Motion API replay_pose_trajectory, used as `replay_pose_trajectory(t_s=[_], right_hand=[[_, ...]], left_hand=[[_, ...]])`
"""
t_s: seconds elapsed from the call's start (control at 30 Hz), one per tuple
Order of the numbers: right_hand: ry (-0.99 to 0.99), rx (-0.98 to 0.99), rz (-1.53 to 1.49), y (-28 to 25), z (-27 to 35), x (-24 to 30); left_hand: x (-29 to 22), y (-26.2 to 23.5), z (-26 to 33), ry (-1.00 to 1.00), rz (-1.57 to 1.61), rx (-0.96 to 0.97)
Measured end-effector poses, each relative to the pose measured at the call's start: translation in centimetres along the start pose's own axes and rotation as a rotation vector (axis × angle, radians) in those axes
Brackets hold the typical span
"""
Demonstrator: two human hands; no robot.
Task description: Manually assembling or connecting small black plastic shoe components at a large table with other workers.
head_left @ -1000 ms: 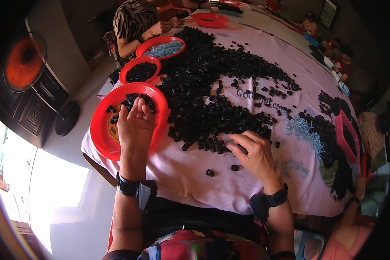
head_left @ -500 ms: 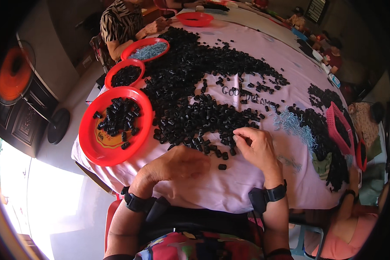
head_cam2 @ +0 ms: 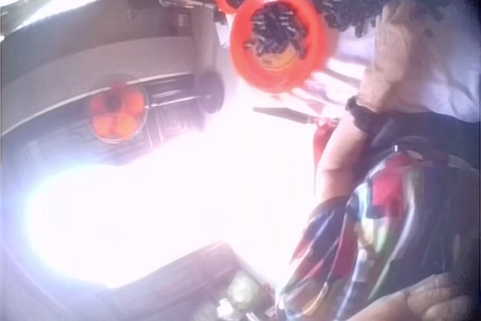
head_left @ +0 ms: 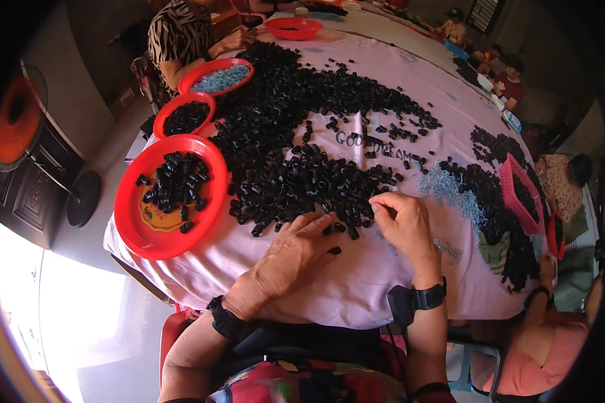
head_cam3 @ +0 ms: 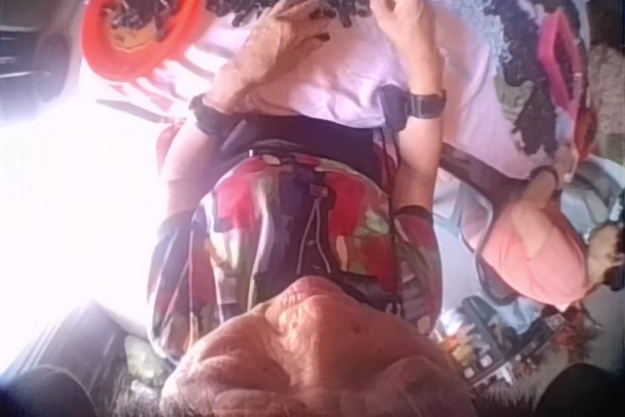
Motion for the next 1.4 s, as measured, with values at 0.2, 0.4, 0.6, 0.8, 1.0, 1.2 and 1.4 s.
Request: replay_pose_trajectory(t_s=[0.2, 0.4, 0.6, 0.8, 1.0, 1.2, 1.4], right_hand=[[0.098, 0.281, 0.057, -1.0, 0.5, 0.9], [0.066, 0.21, 0.019, -0.8, 0.7, 0.5], [0.136, 0.395, 0.176, -1.8, 1.8, 0.2], [0.044, 0.315, 0.124, -0.9, 1.6, 0.8], [-0.013, 0.268, -0.184, -0.5, 0.3, 3.4], [0.084, 0.362, -0.538, 1.7, 0.7, 4.6], [0.133, 0.377, -0.664, 2.7, 1.2, 3.8]], left_hand=[[0.4, -1.3, -0.1, -0.021, 0.123, -0.171], [0.6, -1.6, -0.2, 0.009, 0.106, -0.175], [1.3, -1.7, 0.0, -0.034, 0.132, -0.169], [1.1, -1.6, 0.1, -0.008, 0.086, -0.212], [1.1, -1.6, 0.1, -0.081, 0.17, -0.279], [1.0, -0.6, -0.2, -0.31, 0.744, -0.31], [2.4, 1.0, -0.2, -0.289, 1.032, -0.424]])
Point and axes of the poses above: each hand's wrist, its own z-axis away from the middle knuckle, its own y-axis out of the palm, x = y × z, the point moved 4 cm from there along -z, towards the middle knuckle, and after that the axes turned 13 degrees about z, right-handed, at the moved point
